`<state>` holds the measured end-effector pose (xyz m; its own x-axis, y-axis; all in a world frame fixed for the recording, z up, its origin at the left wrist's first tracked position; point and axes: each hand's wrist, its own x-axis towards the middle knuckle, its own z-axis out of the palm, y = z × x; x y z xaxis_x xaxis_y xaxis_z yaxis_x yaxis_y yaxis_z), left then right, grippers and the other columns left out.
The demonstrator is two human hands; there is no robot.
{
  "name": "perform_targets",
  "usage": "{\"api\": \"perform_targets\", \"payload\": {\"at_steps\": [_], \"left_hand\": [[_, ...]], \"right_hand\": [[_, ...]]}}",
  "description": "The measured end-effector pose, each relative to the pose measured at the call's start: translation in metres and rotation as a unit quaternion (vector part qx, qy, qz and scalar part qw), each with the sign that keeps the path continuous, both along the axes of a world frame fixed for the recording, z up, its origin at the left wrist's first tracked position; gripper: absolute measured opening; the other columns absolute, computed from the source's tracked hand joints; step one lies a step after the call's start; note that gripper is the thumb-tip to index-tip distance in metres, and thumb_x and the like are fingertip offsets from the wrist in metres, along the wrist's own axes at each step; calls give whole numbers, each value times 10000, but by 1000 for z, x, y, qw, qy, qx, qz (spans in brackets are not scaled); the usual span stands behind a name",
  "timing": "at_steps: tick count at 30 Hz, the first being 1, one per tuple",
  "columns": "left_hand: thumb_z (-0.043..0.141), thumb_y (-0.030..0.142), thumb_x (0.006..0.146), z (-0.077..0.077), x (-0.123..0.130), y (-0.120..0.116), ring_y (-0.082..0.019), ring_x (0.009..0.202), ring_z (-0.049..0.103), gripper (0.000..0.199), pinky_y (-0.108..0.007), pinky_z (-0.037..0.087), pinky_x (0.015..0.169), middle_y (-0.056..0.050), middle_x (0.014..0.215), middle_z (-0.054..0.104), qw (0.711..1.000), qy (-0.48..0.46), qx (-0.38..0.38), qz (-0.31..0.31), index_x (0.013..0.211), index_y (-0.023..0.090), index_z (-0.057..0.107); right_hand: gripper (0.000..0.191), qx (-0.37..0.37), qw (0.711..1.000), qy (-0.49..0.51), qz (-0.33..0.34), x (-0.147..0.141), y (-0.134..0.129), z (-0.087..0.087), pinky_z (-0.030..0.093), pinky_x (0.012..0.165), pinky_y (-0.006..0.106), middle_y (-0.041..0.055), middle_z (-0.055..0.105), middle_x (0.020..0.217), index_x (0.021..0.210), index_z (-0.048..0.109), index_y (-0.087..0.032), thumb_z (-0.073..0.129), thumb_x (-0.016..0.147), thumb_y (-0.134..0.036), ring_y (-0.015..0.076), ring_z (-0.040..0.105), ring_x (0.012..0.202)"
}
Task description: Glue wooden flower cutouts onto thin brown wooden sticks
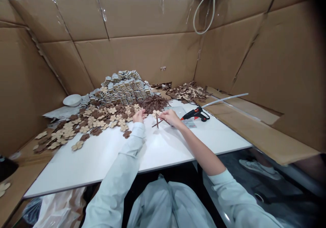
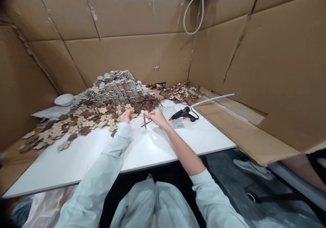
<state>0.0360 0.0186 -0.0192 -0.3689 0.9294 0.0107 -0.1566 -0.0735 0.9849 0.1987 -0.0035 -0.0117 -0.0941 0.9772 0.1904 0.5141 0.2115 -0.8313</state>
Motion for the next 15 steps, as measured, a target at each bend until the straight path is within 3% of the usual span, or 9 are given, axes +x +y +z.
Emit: {"api": "perform_targets", "payload": {"at_steps": [2, 4, 6, 8, 10, 12, 14, 15], "left_hand": [[487, 328, 703, 6, -22, 8, -115, 608, 571, 290, -208, 430, 511, -104, 822, 643, 998, 5, 17, 66, 783, 93, 636], [517, 298, 669, 12, -46, 14, -105, 569, 565, 275, -216, 441, 536, -78, 761, 650, 990, 17, 48, 130, 797, 94, 648], [576, 291, 614, 17, -66, 14, -121, 579, 568, 293, -235, 457, 582, -56, 704, 650, 982, 59, 45, 175, 812, 91, 657], [626, 340, 561, 22, -82, 10, -139, 573, 567, 329, -262, 462, 625, -35, 641, 644, 971, 147, 22, 186, 792, 109, 672], [629, 410, 549, 26, -90, 3, -146, 565, 564, 343, -279, 460, 665, -13, 598, 636, 954, 247, 11, 171, 769, 152, 683], [624, 473, 535, 30, -92, -4, -161, 568, 564, 363, -292, 455, 682, -4, 519, 609, 931, 322, -6, 171, 718, 165, 687], [628, 500, 519, 32, -91, -8, -174, 574, 567, 360, -299, 455, 687, 1, 462, 584, 919, 360, -18, 162, 658, 172, 681], [634, 496, 514, 33, -90, -8, -178, 578, 571, 343, -300, 457, 689, 4, 450, 579, 919, 364, -20, 153, 632, 176, 676]], "right_hand": [[219, -24, 999, 1, 47, -3, 0, 0, 316, 492, 201, -10, 542, 501, 602, 644, -116, 507, 615, -286, 94, 445, 498], [202, -72, 988, -11, 138, -7, -1, 2, 336, 498, 196, -3, 561, 519, 594, 637, -112, 513, 609, -271, 92, 464, 506], [181, -153, 955, -56, 246, -10, 0, 9, 349, 494, 194, 3, 570, 520, 587, 634, -109, 538, 592, -262, 92, 479, 501], [157, -225, 922, -105, 296, -9, 6, 22, 362, 490, 194, 15, 578, 527, 588, 633, -105, 565, 568, -246, 100, 501, 504], [155, -218, 943, -117, 224, 1, 17, 39, 371, 488, 190, 36, 596, 569, 610, 629, -99, 565, 573, -236, 112, 525, 528], [206, -120, 987, -93, 44, 19, 33, 56, 370, 484, 183, 68, 621, 674, 687, 627, -93, 524, 631, -263, 118, 539, 569], [330, -9, 989, -67, -134, 41, 48, 68, 386, 516, 188, 112, 624, 842, 878, 607, -81, 423, 732, -313, 131, 557, 652], [397, 18, 984, -57, -166, 50, 54, 71, 398, 530, 195, 132, 610, 913, 995, 563, -78, 382, 765, -346, 138, 563, 684]]}}
